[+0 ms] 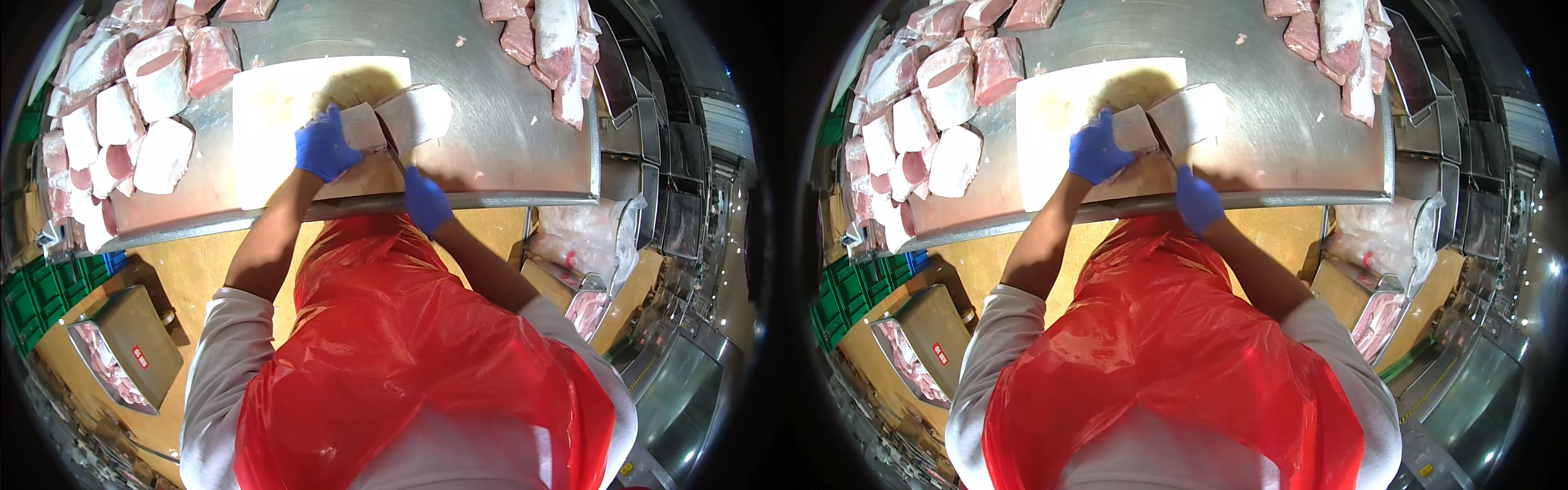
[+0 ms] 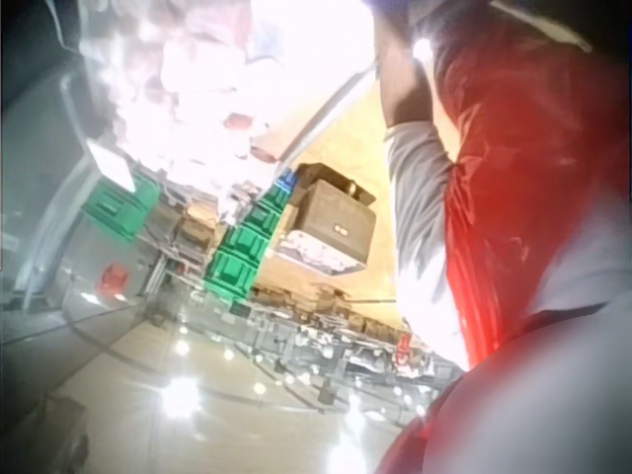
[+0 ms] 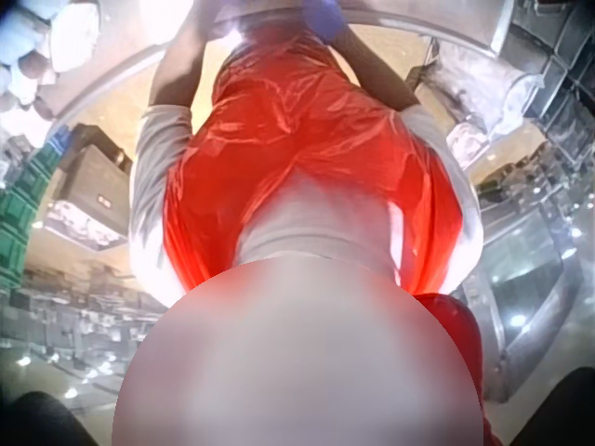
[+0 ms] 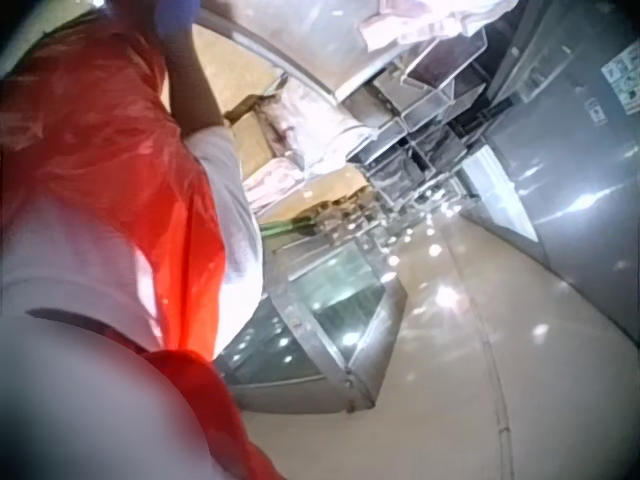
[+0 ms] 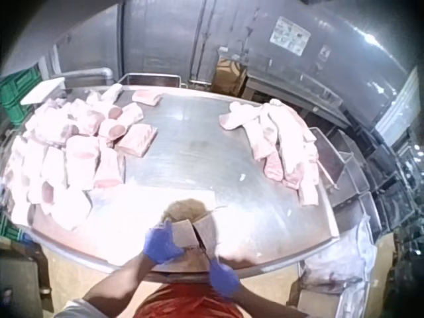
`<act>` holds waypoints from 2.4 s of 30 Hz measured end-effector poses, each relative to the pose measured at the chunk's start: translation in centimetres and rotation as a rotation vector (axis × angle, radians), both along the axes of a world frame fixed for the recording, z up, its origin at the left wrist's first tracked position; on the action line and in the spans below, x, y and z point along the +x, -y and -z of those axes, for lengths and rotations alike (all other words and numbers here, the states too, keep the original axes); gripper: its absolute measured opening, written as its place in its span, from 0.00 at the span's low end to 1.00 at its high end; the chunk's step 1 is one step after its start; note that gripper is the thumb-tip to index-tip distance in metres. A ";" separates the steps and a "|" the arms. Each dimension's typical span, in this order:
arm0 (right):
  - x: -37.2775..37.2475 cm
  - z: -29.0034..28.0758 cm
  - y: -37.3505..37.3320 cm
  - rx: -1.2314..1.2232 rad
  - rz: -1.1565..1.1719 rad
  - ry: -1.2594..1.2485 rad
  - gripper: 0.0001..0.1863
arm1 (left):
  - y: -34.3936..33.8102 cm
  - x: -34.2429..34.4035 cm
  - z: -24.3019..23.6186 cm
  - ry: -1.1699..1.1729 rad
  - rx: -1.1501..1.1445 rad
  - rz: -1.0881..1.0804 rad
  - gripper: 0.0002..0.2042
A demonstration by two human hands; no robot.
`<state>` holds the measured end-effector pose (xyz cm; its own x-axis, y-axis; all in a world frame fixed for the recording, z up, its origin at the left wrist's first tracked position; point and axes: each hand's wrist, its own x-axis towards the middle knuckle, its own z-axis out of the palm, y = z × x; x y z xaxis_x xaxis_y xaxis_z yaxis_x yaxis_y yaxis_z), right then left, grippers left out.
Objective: The person cuts large pieces of pork belly into smaller portions using a knife on a cutting board. The cut pieces are placed on a metal table. The person wears blue gloves and a red apron.
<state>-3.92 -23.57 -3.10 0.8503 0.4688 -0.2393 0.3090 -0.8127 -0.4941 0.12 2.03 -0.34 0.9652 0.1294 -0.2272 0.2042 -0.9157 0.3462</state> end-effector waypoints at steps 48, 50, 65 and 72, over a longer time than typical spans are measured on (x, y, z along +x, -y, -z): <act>-4.2 4.8 16.4 0.578 0.728 -0.295 0.22 | -4.3 0.8 3.5 0.039 -1.976 -0.301 0.22; -4.4 6.7 16.8 0.507 0.628 -0.078 0.22 | -8.0 0.2 1.2 0.139 -2.389 -0.553 0.24; -3.2 6.0 15.0 0.462 0.566 -0.135 0.08 | -17.3 4.9 -5.3 0.670 -0.725 -0.390 0.30; -6.6 1.9 17.8 0.174 0.440 0.368 0.04 | 1.8 6.5 -1.1 0.356 -0.598 0.099 0.24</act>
<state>-10.57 -41.35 -5.02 0.9858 0.0601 0.1566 0.1383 -0.8199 -0.5555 6.59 0.22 0.72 0.9949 -0.0115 0.0998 -0.0893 -0.5558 0.8265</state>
